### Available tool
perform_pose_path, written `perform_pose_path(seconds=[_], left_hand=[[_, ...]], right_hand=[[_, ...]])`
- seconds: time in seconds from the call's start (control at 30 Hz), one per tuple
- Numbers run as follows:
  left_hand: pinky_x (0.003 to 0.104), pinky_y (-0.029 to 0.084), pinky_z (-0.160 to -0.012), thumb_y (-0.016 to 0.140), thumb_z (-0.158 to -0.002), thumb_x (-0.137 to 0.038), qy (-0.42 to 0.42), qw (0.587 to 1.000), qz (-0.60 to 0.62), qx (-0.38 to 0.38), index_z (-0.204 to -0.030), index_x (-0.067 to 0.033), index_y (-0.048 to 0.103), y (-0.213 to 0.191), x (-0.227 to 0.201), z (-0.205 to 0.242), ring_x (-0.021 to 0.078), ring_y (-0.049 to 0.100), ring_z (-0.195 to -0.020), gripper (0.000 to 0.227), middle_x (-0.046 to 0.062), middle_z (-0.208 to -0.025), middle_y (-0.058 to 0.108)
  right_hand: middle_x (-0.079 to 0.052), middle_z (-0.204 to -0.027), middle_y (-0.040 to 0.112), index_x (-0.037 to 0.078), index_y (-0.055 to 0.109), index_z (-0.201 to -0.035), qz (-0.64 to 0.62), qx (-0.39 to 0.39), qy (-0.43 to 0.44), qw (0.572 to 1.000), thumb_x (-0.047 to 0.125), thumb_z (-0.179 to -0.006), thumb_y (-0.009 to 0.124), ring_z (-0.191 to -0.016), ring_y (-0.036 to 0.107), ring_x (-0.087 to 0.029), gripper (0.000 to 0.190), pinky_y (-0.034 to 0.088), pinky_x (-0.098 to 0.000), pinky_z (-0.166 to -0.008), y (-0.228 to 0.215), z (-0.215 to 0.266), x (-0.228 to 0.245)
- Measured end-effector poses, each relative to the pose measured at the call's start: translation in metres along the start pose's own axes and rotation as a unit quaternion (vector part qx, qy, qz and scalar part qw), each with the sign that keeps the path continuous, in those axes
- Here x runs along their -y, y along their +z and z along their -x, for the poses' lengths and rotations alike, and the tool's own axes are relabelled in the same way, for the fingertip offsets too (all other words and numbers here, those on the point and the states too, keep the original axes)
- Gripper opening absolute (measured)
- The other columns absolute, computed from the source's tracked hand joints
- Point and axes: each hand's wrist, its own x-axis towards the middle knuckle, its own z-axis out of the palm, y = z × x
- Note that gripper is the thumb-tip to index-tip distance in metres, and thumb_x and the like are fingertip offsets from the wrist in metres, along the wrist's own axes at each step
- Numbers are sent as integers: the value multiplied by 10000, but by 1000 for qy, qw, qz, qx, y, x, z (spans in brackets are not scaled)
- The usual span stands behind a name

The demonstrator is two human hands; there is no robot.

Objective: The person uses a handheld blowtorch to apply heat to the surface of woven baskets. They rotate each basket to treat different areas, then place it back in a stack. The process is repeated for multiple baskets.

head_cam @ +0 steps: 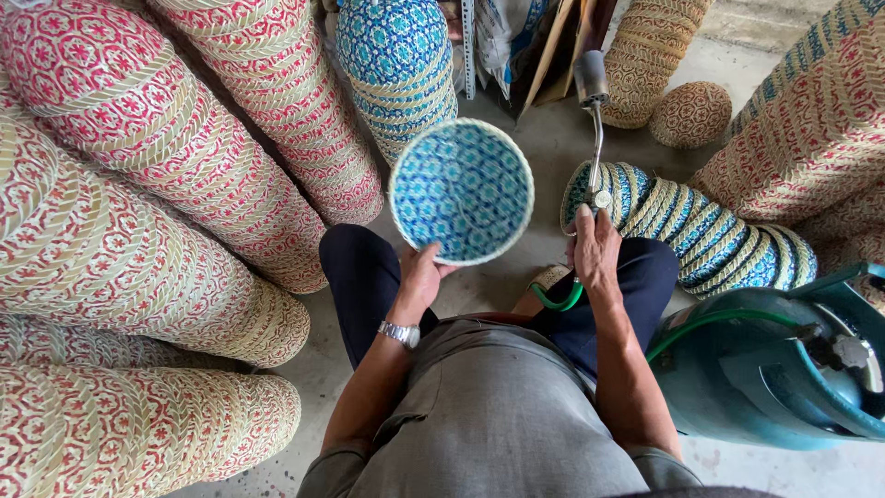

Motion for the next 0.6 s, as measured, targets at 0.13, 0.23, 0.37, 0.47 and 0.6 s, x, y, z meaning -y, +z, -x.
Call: perform_pose_path(seconds=[0.13, 0.23, 0.37, 0.47, 0.6], left_hand=[[586, 640, -894, 506, -990, -47, 136, 990, 22, -21, -1469, -106, 380, -8, -43, -21, 372, 646, -1218, 499, 169, -1432, 528], [599, 611, -939, 539, -1014, -89, 197, 978, 49, -44, -1507, -146, 320, -7, -73, -32, 368, 608, -1260, 542, 154, -1484, 476], [599, 584, -992, 570, -1008, -120, 260, 961, 68, -59, -1530, -199, 275, -8, -95, -37, 336, 568, -1303, 605, 113, -1516, 440], [590, 573, -1018, 586, -1033, -140, 288, 954, 63, -52, -1543, -199, 285, -11, -97, -38, 325, 557, -1329, 596, 111, -1536, 442], [582, 578, -1007, 588, -1018, -152, 299, 952, 40, -52, -1543, -258, 259, -14, -91, -36, 300, 557, -1324, 628, 96, -1520, 443]], right_hand=[[-46, -602, 549, 31, 534, -854, -13, 95, -52, 994, 372, -1113, 481, -467, 510, -116, 432, 421, -295, -455, -19, 7, 25], [-47, -573, 549, 21, 526, -813, 51, 167, -34, 984, 343, -1094, 506, -454, 515, -127, 428, 429, -303, -443, -30, 14, 49], [-37, -552, 552, 44, 552, -793, 120, 234, -85, 961, 306, -1055, 521, -435, 535, -127, 371, 441, -304, -412, -34, 32, 74], [-45, -535, 540, 41, 551, -779, 142, 259, -115, 948, 270, -1037, 543, -402, 519, -146, 345, 415, -322, -383, -31, 41, 83], [-36, -508, 534, 60, 574, -781, 131, 259, -84, 953, 252, -1062, 527, -405, 532, -117, 344, 433, -291, -388, -27, 41, 86]])
